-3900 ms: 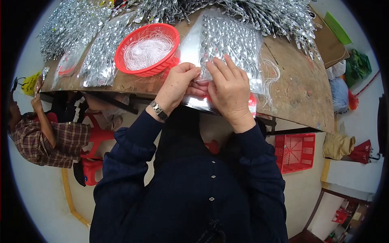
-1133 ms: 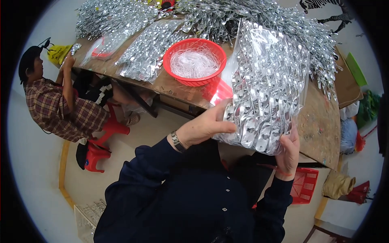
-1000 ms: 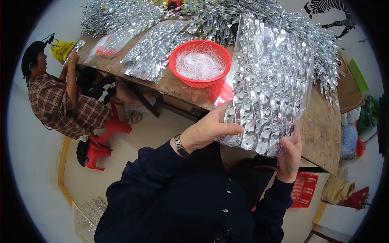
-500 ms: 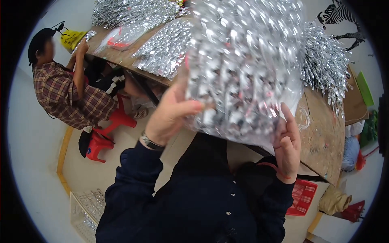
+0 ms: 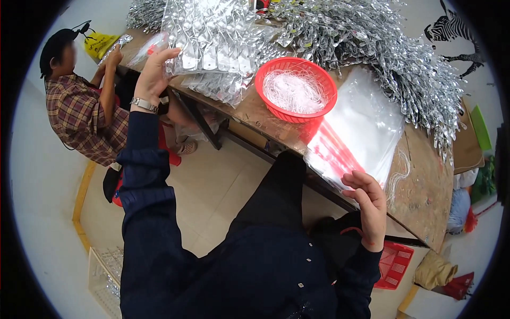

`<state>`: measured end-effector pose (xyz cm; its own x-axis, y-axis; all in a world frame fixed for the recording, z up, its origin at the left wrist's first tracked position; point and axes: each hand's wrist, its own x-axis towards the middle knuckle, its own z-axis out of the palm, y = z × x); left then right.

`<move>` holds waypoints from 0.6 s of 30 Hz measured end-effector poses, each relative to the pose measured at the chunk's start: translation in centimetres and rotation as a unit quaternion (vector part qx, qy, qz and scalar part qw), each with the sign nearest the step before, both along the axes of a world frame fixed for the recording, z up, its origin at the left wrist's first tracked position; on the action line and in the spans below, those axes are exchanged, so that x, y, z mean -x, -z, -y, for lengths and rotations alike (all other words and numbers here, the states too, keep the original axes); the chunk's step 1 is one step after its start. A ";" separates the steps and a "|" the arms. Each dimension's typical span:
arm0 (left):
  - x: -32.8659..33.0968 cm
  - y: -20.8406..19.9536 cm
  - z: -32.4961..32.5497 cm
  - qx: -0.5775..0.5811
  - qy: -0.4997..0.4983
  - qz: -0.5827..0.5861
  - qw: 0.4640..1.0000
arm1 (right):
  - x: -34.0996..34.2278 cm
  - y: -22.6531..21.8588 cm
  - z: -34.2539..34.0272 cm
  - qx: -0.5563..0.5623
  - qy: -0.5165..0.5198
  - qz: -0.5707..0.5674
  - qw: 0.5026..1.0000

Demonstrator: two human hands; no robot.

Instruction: Packaging silver spiral decorations into plastic bags.

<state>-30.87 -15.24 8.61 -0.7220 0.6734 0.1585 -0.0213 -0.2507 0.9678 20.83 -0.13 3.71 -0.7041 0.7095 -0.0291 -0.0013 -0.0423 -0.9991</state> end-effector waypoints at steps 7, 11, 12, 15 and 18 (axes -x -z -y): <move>3.7 2.8 0.1 0.032 0.010 0.094 0.995 | 1.0 0.1 -0.1 -0.011 -0.020 0.014 1.000; 4.8 3.1 -1.1 0.072 0.035 0.097 0.992 | 1.6 0.5 0.1 0.004 -0.032 0.018 0.999; 5.0 3.1 -1.6 0.101 0.034 0.080 0.991 | 1.7 0.6 0.1 0.008 -0.036 0.018 0.999; 6.0 2.9 -3.0 0.210 0.059 0.027 0.976 | 2.0 0.7 0.3 0.014 -0.041 0.024 0.999; 6.6 3.1 -3.8 0.272 0.072 0.022 0.959 | 1.7 0.9 0.3 0.014 -0.045 0.036 0.998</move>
<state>-37.48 -11.40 5.54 -0.6128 0.7415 -0.2734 -0.0610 0.3005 0.9518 19.08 -0.47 2.78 -0.7601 0.6420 -0.1007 0.0755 -0.0668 -0.9949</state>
